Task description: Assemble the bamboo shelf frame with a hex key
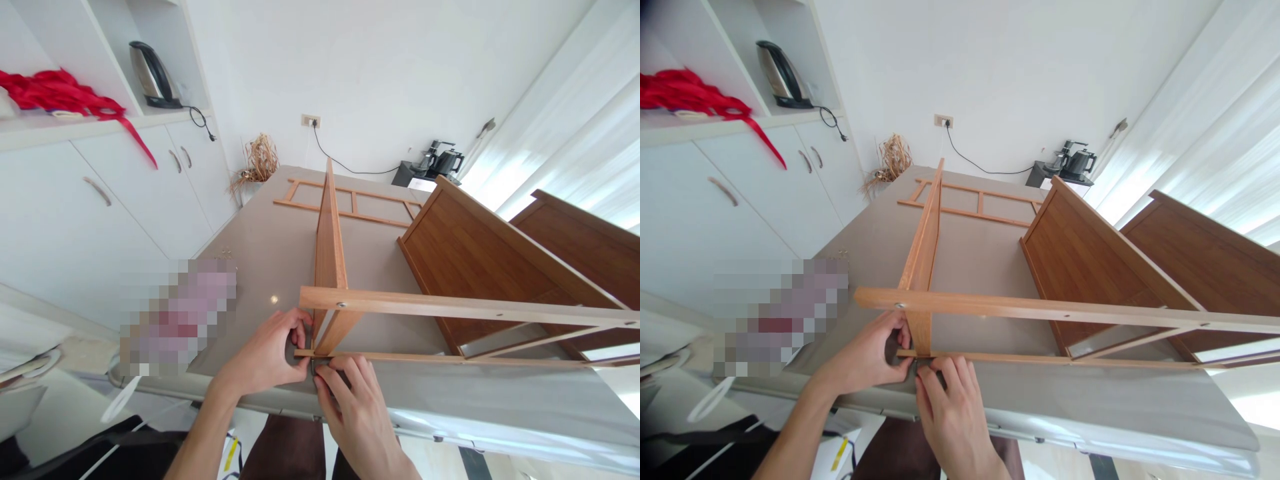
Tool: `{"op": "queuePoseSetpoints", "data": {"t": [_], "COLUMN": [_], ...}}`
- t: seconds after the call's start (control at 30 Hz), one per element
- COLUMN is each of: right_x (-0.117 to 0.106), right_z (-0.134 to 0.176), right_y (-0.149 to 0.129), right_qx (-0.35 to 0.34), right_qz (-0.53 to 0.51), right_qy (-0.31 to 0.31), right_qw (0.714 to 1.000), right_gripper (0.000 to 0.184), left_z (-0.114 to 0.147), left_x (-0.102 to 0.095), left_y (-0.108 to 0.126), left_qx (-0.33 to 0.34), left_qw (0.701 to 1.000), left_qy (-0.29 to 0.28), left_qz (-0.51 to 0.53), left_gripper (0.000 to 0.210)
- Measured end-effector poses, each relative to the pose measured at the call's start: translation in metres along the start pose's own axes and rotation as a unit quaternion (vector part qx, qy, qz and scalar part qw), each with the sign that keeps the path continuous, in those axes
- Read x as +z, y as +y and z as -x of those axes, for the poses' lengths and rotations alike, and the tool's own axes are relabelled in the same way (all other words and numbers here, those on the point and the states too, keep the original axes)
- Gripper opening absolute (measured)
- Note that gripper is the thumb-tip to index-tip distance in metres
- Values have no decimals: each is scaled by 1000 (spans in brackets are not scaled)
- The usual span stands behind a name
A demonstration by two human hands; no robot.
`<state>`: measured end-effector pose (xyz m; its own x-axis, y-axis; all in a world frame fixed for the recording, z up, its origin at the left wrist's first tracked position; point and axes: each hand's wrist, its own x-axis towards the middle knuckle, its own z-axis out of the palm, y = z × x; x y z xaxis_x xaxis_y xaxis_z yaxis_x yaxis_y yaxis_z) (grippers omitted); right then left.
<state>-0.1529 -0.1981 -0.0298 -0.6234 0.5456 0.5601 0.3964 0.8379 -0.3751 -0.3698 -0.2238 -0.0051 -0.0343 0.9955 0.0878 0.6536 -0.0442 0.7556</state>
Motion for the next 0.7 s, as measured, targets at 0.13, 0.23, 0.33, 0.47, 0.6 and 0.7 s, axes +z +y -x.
{"op": "queuePoseSetpoints", "data": {"t": [0.13,0.23,0.33,0.47,0.6,0.7], "right_x": [1,4,5,-1,-5,-2], "right_z": [1,3,5,4,1,0], "right_y": [0,0,0,2,5,7], "right_qx": [11,4,-10,-37,-47,-40], "right_qz": [-20,-12,-9,-33,-16,3], "right_qy": [-6,-7,-6,-16,-29,-46], "right_qw": [1000,1000,1000,999,998,998], "right_gripper": [14,16,16,18,21,21], "left_z": [1,1,1,0,1,2], "left_x": [1,1,0,0,1,0], "left_y": [-1,-2,-2,-2,-1,-1], "left_qx": [1,0,3,5,6,3], "left_qw": [1000,1000,1000,1000,1000,1000], "left_qy": [-1,-5,-6,-8,-5,-4], "left_qz": [-4,-3,2,9,9,10], "left_gripper": [33,33,30,29,29,31]}}
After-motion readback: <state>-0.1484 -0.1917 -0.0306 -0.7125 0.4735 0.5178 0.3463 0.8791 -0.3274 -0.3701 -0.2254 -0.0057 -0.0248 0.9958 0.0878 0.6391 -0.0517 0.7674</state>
